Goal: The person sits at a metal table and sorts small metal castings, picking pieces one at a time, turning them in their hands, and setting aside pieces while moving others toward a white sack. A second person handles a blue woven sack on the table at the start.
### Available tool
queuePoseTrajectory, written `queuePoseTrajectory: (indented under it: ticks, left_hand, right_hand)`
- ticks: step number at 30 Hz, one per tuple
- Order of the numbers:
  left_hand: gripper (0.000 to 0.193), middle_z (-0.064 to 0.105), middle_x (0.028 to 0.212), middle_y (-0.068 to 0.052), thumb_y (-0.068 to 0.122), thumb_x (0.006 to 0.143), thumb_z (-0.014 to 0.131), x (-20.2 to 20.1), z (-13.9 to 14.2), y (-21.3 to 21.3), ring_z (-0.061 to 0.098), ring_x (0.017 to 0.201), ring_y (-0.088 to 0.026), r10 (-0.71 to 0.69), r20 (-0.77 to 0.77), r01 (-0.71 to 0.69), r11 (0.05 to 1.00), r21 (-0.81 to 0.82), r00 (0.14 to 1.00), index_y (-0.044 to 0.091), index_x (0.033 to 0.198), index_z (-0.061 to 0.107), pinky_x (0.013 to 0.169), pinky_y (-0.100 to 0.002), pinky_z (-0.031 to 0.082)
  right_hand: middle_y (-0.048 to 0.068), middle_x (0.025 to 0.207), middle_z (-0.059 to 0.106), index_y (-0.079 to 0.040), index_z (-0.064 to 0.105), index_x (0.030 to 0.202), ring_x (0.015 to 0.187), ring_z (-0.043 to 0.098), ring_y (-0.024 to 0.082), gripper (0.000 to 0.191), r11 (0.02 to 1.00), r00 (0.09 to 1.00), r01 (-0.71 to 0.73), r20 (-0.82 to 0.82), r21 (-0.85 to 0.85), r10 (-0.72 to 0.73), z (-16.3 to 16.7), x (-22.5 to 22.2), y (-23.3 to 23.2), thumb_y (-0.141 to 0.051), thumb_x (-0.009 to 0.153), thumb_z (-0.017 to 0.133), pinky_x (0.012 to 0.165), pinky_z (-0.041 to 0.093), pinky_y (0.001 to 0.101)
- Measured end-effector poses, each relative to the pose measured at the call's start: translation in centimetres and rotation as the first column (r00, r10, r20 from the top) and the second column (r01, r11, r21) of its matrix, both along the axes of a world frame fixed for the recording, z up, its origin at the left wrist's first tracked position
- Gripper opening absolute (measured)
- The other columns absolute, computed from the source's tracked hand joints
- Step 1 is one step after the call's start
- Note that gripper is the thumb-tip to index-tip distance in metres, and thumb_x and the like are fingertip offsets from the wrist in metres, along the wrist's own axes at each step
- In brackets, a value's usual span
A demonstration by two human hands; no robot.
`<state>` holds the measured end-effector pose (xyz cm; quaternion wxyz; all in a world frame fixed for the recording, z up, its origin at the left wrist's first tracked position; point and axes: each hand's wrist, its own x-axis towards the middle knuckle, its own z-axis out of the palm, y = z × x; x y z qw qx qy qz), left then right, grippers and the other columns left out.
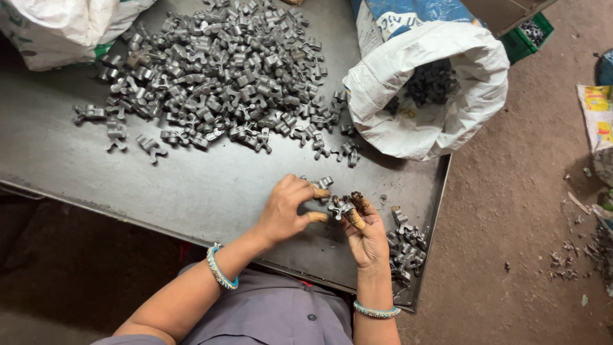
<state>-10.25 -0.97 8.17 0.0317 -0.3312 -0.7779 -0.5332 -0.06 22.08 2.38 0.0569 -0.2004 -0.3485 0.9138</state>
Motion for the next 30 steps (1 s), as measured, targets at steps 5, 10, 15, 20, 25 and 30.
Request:
queuePoseTrajectory:
  ticks: [5,10,15,20,25,30]
  left_hand:
    - [0.026,0.070,0.086,-0.004,0.026,0.078,0.084,0.3,-0.6,0.3,0.060,0.086,-0.026,0.003,0.085,-0.009,0.997,0.079,0.996,0.012,0.098,0.078,0.079,-0.037,0.051]
    - [0.020,0.073,0.085,-0.003,0.024,0.077,0.084,0.0,-2.0,-0.2,0.062,0.082,-0.024,0.002,0.118,-0.012,0.997,0.081,0.993,0.010,0.090,0.078,0.075,-0.036,0.052]
    - [0.020,0.073,0.081,-0.003,0.029,0.079,0.084,-0.6,-2.5,-1.0,0.064,0.077,-0.023,-0.006,0.218,-0.001,1.000,0.029,0.976,0.012,0.088,0.079,0.071,-0.035,0.052]
    - [0.025,0.072,0.079,-0.004,0.033,0.080,0.084,-0.9,-1.5,-2.0,0.063,0.076,-0.024,0.105,0.130,-0.099,0.994,-0.057,0.986,0.010,0.083,0.077,0.070,-0.037,0.051]
    - [0.030,0.069,0.090,-0.007,0.028,0.083,0.080,-1.2,-0.5,-2.7,0.065,0.074,-0.023,0.177,0.301,-0.188,0.982,0.007,0.937,0.009,0.106,0.075,0.065,-0.035,0.053]
    - [0.038,0.068,0.096,-0.010,0.018,0.081,0.082,-1.3,-0.8,-2.3,0.064,0.077,-0.024,0.192,0.250,-0.196,0.981,-0.011,0.949,0.008,0.115,0.071,0.069,-0.035,0.053]
  right_hand:
    - [0.013,0.113,0.071,0.002,0.065,0.121,0.098,0.070,0.022,0.030,1.000,0.999,-0.025,0.035,0.008,0.025,-0.5,-0.3,-1.1,0.004,0.091,0.069,0.087,0.059,0.0366]
    - [0.012,0.107,0.072,0.003,0.065,0.119,0.093,0.071,0.022,0.027,0.987,0.994,-0.039,0.109,0.158,0.022,0.6,-0.3,-2.5,-0.003,0.093,0.069,0.082,0.061,0.0351]
    - [0.012,0.085,0.071,0.000,0.064,0.106,0.066,0.070,0.020,0.017,0.909,0.941,-0.300,0.245,0.288,0.233,2.3,-0.6,-3.0,-0.006,0.092,0.071,0.053,0.055,0.0292]
    - [0.019,0.080,0.070,0.001,0.065,0.100,0.054,0.061,0.019,0.016,0.754,0.873,-0.467,0.376,0.462,0.310,6.4,-4.1,0.2,-0.003,0.088,0.076,0.042,0.045,0.0280]
    - [0.012,0.108,0.074,-0.009,0.066,0.107,0.091,0.070,0.021,0.029,0.847,0.997,0.031,-0.072,0.531,0.009,8.2,-7.7,-0.7,-0.011,0.081,0.079,0.077,0.058,0.0327]
    - [0.007,0.107,0.074,-0.009,0.070,0.108,0.101,0.067,0.027,0.043,-0.213,0.966,-0.005,0.060,0.977,0.251,5.7,-7.3,-4.2,-0.008,0.070,0.089,0.090,0.055,0.0381]
